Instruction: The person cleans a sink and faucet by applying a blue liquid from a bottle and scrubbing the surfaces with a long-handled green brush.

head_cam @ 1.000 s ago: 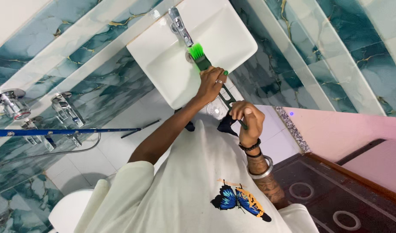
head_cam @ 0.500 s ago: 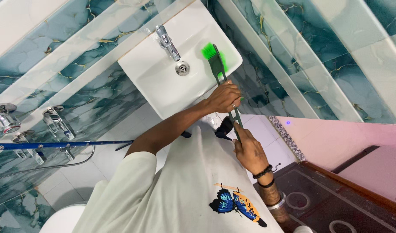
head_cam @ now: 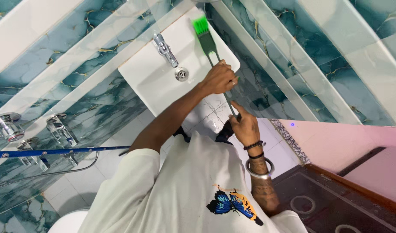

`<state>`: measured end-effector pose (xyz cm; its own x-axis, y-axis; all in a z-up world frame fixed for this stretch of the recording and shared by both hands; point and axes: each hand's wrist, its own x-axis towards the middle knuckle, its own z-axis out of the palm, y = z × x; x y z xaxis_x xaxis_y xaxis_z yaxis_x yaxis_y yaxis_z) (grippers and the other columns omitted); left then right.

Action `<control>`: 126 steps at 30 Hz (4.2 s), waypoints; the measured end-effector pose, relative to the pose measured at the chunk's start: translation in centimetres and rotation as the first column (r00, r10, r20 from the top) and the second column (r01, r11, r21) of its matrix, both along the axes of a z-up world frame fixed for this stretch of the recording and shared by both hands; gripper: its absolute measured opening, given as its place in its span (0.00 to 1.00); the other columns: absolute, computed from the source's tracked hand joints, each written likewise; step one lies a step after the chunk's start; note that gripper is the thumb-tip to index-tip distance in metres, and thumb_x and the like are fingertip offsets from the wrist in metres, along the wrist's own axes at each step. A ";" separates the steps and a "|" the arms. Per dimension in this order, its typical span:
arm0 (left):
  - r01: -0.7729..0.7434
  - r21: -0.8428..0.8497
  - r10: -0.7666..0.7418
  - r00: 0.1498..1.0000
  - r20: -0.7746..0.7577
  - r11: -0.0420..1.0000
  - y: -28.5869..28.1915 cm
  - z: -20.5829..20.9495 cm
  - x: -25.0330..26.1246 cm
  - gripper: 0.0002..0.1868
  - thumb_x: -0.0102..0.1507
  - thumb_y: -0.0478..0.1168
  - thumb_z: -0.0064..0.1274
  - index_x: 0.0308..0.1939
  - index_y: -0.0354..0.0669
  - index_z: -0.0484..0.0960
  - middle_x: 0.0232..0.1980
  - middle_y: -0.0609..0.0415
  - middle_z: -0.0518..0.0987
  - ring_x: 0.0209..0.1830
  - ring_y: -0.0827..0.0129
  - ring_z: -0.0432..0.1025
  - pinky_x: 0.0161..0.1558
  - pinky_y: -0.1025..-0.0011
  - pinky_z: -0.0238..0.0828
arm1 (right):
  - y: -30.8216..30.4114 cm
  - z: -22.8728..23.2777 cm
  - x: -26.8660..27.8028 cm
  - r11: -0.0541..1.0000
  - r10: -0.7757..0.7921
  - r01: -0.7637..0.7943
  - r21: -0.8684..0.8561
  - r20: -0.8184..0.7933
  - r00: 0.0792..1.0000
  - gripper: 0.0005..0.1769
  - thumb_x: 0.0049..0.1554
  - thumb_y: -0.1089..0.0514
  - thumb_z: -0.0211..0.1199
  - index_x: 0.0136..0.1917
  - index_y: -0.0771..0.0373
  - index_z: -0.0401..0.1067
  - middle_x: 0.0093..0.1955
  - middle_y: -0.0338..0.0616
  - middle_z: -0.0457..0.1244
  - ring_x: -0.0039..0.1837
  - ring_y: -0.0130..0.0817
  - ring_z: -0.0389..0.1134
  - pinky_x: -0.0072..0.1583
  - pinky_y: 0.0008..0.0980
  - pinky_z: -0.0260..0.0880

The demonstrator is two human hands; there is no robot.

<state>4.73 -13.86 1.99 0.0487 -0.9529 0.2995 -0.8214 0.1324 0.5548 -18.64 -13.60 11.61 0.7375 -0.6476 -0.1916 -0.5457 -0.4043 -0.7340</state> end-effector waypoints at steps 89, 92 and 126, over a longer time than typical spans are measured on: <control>-0.358 -0.170 0.290 0.899 -0.328 0.918 3.6 -3.6 -3.0 0.23 0.70 0.50 0.45 0.28 0.37 0.80 0.28 0.41 0.77 0.33 0.45 0.71 0.43 0.51 0.64 | 1.5 9.1 4.2 0.807 0.231 -0.232 -0.543 -0.072 0.970 0.17 0.59 0.60 0.71 0.61 0.64 0.76 0.56 0.59 0.70 0.53 0.51 0.73 0.53 0.42 0.74; -0.365 0.186 0.406 0.869 -0.284 0.912 8.9 -3.2 -2.7 0.24 0.67 0.49 0.47 0.21 0.41 0.81 0.28 0.42 0.79 0.31 0.43 0.74 0.42 0.48 0.66 | 2.5 8.8 4.5 0.959 0.093 -0.094 -0.266 -0.015 0.996 0.20 0.59 0.63 0.69 0.64 0.66 0.75 0.48 0.52 0.72 0.40 0.35 0.74 0.39 0.34 0.69; -0.289 -0.092 0.289 0.957 -0.004 0.953 15.6 3.1 14.6 0.11 0.61 0.36 0.59 0.47 0.48 0.82 0.55 0.57 0.77 0.66 0.59 0.66 0.64 0.45 0.50 | 10.3 5.7 2.9 0.918 0.273 -0.364 -0.159 -0.410 0.870 0.32 0.53 0.57 0.65 0.70 0.62 0.67 0.52 0.59 0.68 0.46 0.60 0.70 0.47 0.52 0.70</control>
<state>19.28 1.73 5.08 0.3146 -0.8675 0.3853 -0.8372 -0.0624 0.5433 -15.72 -3.34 17.33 0.8131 -0.4479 -0.3717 -0.5724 -0.7314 -0.3708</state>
